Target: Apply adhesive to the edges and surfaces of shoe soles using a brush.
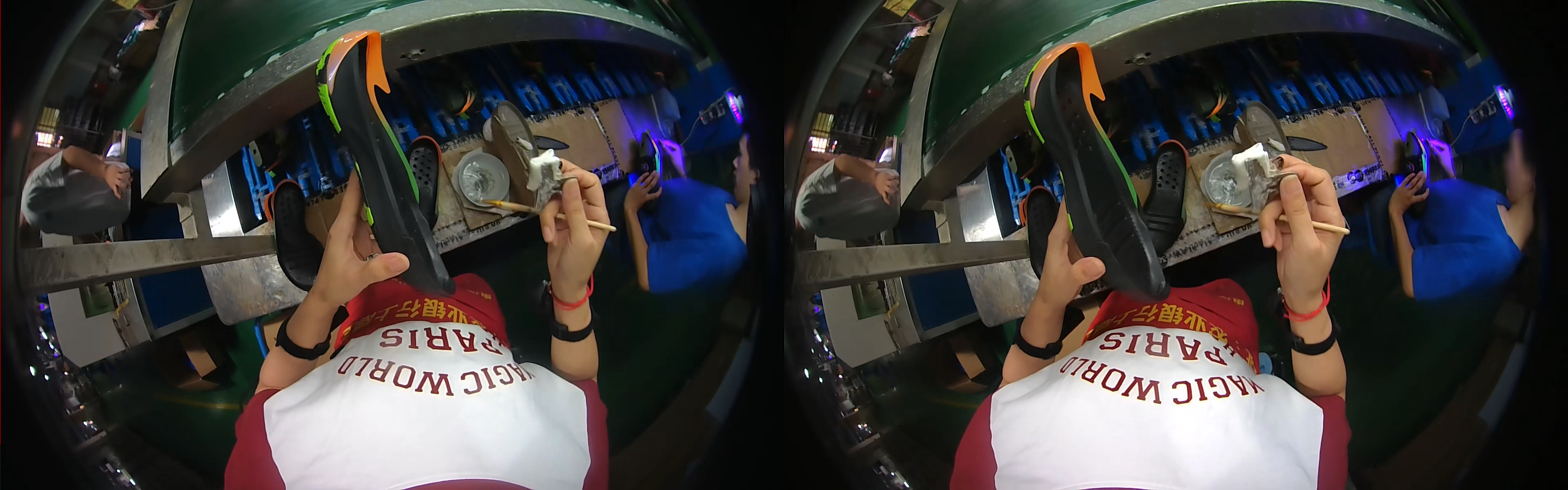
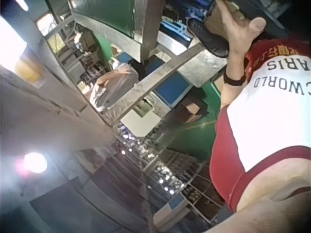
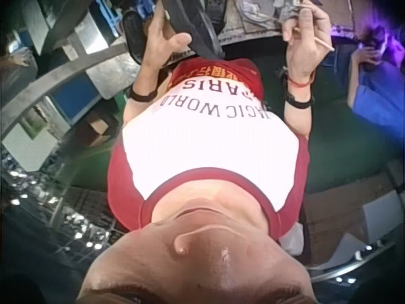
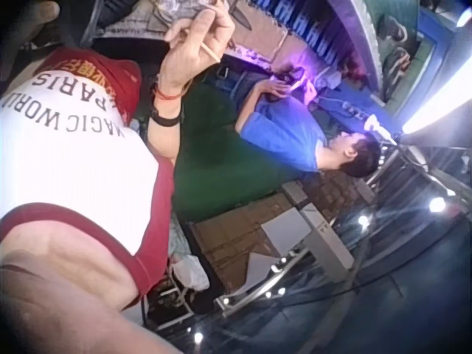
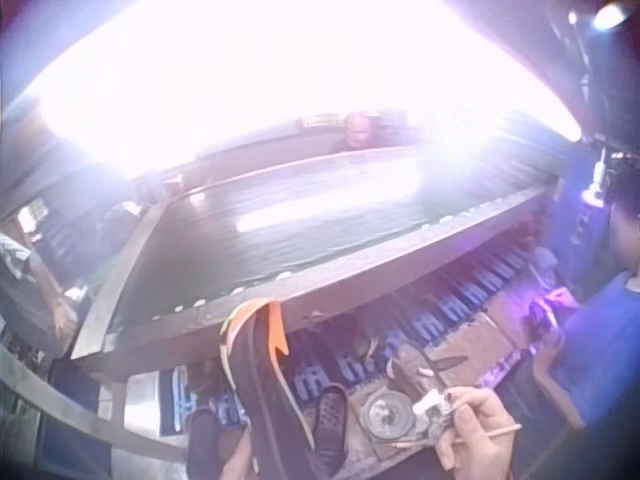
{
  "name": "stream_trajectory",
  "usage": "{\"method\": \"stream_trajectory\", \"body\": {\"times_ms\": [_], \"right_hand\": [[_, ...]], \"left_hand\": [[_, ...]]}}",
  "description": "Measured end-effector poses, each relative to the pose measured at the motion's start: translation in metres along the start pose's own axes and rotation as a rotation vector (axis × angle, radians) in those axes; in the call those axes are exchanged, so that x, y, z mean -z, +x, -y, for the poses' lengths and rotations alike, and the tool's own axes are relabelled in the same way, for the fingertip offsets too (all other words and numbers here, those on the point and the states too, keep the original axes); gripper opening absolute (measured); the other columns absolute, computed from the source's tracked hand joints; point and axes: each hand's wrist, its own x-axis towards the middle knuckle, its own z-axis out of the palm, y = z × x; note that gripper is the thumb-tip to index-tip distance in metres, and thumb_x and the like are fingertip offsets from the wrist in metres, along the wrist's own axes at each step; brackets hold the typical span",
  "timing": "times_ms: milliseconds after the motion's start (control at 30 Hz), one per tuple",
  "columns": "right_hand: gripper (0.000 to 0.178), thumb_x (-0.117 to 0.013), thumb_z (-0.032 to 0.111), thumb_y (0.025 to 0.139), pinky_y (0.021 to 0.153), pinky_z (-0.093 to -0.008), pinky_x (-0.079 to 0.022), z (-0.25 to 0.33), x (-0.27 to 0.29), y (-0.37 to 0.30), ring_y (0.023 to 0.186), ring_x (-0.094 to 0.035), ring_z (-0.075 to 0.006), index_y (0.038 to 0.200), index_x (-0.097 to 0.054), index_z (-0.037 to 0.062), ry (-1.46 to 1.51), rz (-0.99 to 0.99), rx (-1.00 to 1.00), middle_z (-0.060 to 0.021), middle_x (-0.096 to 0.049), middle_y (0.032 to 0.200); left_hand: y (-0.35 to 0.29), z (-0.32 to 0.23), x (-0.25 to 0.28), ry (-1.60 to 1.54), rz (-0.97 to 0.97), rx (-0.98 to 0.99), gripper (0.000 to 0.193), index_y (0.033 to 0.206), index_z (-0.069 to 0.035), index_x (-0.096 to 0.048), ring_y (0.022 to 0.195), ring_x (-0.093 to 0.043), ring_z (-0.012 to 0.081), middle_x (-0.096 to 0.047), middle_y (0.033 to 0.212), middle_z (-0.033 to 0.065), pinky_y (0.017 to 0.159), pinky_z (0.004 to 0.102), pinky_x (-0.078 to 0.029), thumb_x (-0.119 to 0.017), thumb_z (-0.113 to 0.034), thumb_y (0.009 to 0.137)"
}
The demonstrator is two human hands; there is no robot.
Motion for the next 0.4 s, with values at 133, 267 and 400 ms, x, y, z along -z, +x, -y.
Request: {"method": "stream_trajectory", "body": {"times_ms": [133, 267, 400], "right_hand": [[0.01, -0.046, 0.008, 0.093, 0.037, -0.0158, -0.028, 0.02, -0.014, -0.011, 0.043, -0.045, -0.0057, 0.096, -0.049, -0.0012, 0.186, 0.09, -0.042, -0.0145, -0.054, 0.107], [0.01, -0.047, 0.008, 0.093, 0.036, -0.0153, -0.027, 0.016, -0.014, -0.012, 0.042, -0.044, -0.0051, 0.096, -0.048, -0.0014, 0.221, 0.235, 0.025, -0.015, -0.053, 0.107], [0.013, -0.045, 0.012, 0.094, 0.035, -0.0141, -0.029, 0.013, -0.011, -0.013, 0.044, -0.041, -0.0026, 0.098, -0.047, 0.0003, 0.16, 0.299, 0.034, -0.0176, -0.048, 0.116]], "left_hand": [[0.002, -0.006, -0.01, -0.005, 0.036, 0.012, 0.11, 0.142, 0.002, -0.002, 0.115, -0.047, 0.021, -0.034, 0.134, 0.0154, 0.091, 0.0314, -0.046, -0.079, -0.019, 0.066], [0.001, -0.014, -0.019, 0.041, 0.063, 0.03, 0.109, 0.142, 0.002, -0.002, 0.113, -0.049, 0.0209, -0.033, 0.135, 0.0157, 0.086, 0.0305, -0.049, -0.078, -0.016, 0.066], [0.0, -0.015, -0.022, 0.054, 0.098, -0.008, 0.108, 0.142, 0.0, -0.001, 0.114, -0.049, 0.0226, -0.03, 0.138, 0.0159, 0.084, 0.0308, -0.05, -0.077, -0.015, 0.067]]}}
